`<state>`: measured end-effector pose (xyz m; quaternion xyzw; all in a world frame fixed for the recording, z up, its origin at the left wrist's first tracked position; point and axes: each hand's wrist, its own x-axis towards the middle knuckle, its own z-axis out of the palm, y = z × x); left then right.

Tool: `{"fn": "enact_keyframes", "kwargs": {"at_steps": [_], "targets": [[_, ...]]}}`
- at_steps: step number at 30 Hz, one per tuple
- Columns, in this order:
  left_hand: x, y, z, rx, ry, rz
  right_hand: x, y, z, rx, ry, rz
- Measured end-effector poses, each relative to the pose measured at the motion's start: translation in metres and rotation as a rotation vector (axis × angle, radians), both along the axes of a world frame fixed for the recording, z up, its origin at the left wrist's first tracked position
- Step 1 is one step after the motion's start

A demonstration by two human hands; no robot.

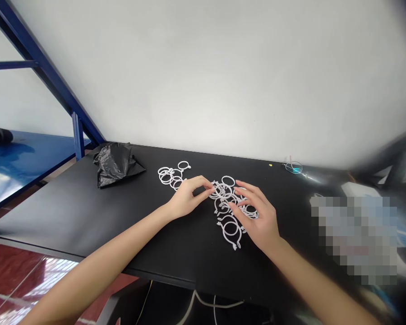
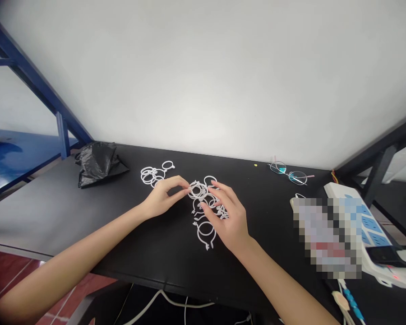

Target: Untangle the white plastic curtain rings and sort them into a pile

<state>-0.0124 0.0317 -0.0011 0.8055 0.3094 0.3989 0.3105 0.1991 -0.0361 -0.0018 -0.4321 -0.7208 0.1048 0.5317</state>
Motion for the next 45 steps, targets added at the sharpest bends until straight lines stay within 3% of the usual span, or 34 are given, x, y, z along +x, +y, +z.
{"fn": "enact_keyframes", "kwargs": {"at_steps": [5,11,15,23,32,36,40,45], "targets": [[0.003,-0.006,0.003,-0.193,-0.076,-0.112,-0.001,0.002,-0.002,-0.176,0.079,0.082],[0.005,-0.011,0.004,-0.155,-0.122,-0.139,-0.002,0.002,-0.007,-0.331,0.259,0.185],[0.01,-0.017,0.005,-0.097,-0.175,-0.114,-0.001,0.001,-0.008,-0.326,0.27,0.188],[0.011,-0.019,0.005,-0.134,-0.194,-0.082,-0.002,0.001,-0.006,-0.369,0.326,0.2],[0.009,-0.022,0.006,-0.124,-0.112,-0.053,-0.005,0.0,-0.006,-0.413,0.336,0.211],[-0.009,-0.006,0.013,0.074,-0.011,-0.001,-0.004,0.0,-0.003,-0.417,0.278,0.16],[-0.04,0.022,0.015,0.398,0.3,0.301,-0.001,0.0,-0.001,-0.392,0.271,0.105],[-0.057,0.038,0.009,0.361,0.625,0.4,-0.001,0.002,-0.004,-0.317,0.276,0.095]]}}
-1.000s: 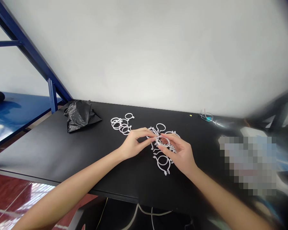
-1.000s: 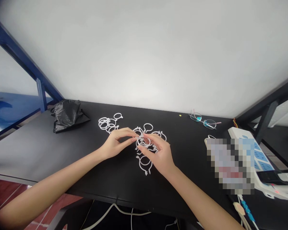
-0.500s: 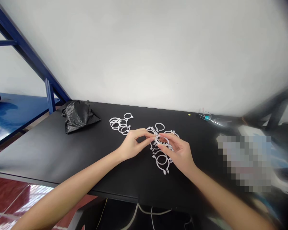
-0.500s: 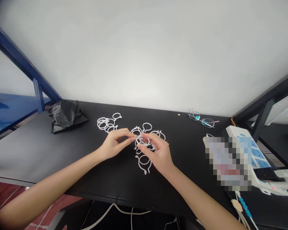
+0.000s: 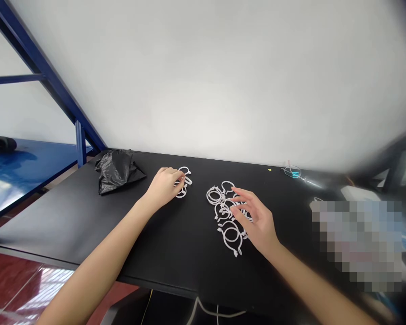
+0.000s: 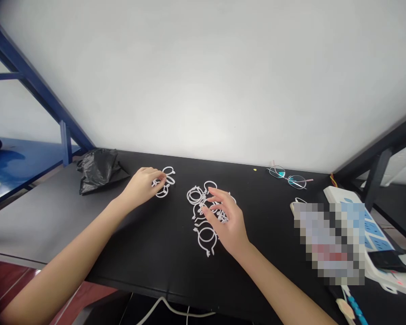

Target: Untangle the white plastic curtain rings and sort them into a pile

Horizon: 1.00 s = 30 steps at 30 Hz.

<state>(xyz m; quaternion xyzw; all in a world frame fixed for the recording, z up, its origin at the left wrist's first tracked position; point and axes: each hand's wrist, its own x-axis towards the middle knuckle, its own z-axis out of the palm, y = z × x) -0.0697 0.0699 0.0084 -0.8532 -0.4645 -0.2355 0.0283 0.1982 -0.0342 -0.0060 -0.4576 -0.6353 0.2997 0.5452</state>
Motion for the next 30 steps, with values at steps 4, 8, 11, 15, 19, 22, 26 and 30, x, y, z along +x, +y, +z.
{"fn": "enact_keyframes", "kwargs": {"at_steps": [4,8,11,15,19,22,26,30], "targets": [[0.001,0.0,-0.006,-0.015,0.096,0.039,0.0,-0.001,0.001,0.005,0.001,-0.003],[0.0,0.001,-0.008,-0.01,0.112,0.066,0.0,-0.002,0.002,0.014,-0.002,-0.002],[0.004,-0.002,-0.007,0.002,0.101,0.088,0.0,-0.002,0.002,0.034,-0.005,-0.008],[0.028,-0.014,-0.006,-0.081,-0.076,-0.111,0.001,-0.001,0.0,0.052,-0.001,-0.029],[0.053,-0.024,-0.014,-0.229,-0.138,-0.363,0.003,0.0,0.001,0.047,0.004,-0.051],[0.059,-0.024,-0.021,-0.279,-0.187,-0.372,0.003,-0.001,0.003,0.053,0.002,-0.059],[0.058,-0.019,-0.024,-0.287,-0.213,-0.371,0.002,-0.002,0.004,0.067,0.005,-0.052],[0.057,-0.015,-0.025,-0.294,-0.23,-0.394,0.002,-0.001,0.004,0.066,0.01,-0.048]]}}
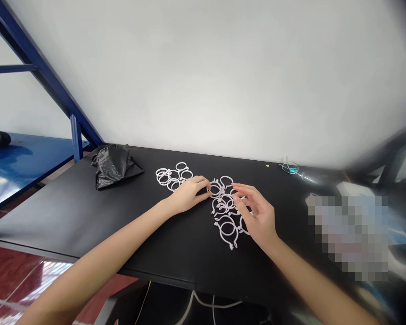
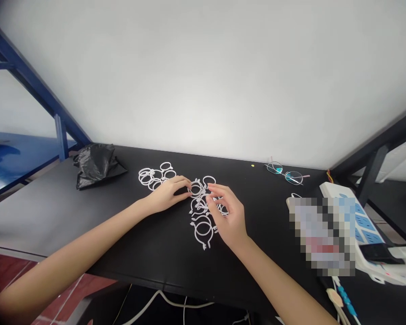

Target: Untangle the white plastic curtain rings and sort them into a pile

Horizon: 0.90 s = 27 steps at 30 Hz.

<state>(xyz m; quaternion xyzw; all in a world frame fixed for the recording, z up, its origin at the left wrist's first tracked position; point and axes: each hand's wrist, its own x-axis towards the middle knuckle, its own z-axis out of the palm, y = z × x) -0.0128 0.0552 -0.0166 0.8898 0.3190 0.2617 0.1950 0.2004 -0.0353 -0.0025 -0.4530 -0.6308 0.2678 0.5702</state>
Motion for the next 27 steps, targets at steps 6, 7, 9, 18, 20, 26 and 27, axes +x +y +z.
{"fn": "enact_keyframes", "kwargs": {"at_steps": [6,7,9,18,20,26,27], "targets": [[-0.002,0.001,-0.004,-0.028,-0.073,0.033,0.0,0.001,-0.001,-0.011,-0.01,-0.014],[-0.002,0.001,-0.005,-0.029,-0.069,0.036,0.0,0.001,-0.002,-0.013,-0.011,-0.013],[-0.002,0.0,-0.005,-0.033,-0.086,0.045,0.0,0.001,-0.003,-0.014,-0.012,-0.009],[0.003,-0.021,0.014,-0.303,-0.387,0.035,0.001,0.0,-0.001,0.001,-0.029,0.018],[0.007,-0.031,0.021,-0.436,-0.427,-0.057,0.001,0.0,0.0,-0.035,-0.043,0.065],[0.015,-0.046,0.025,-0.609,-0.475,-0.203,0.001,0.003,-0.002,-0.145,0.069,0.156],[0.015,-0.045,0.024,-0.606,-0.475,-0.201,0.001,0.004,-0.003,-0.156,0.085,0.153]]}}
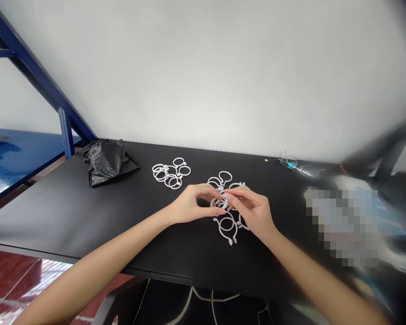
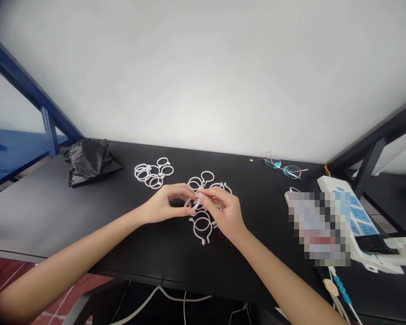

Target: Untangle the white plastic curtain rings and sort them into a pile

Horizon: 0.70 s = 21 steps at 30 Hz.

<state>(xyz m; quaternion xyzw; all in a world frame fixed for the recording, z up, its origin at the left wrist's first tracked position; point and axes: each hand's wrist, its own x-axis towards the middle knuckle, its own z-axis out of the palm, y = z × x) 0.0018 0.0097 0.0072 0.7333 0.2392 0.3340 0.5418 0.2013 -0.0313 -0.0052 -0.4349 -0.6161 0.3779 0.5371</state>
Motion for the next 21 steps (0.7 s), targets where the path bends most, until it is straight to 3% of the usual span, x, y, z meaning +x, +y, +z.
{"fn": "enact_keyframes", "kwargs": {"at_steps": [5,16,19,21], "targets": [[-0.002,0.002,-0.001,-0.038,0.04,0.032,0.0,0.002,0.0,-0.043,-0.02,-0.014],[-0.004,0.002,0.002,-0.153,0.004,-0.064,-0.003,-0.002,0.003,-0.058,-0.001,-0.041],[-0.01,0.007,0.005,0.01,0.112,0.025,-0.002,0.0,0.003,-0.097,0.039,-0.034],[-0.019,0.016,0.005,0.231,0.269,0.205,0.001,0.003,0.004,-0.098,0.069,-0.043]]}}
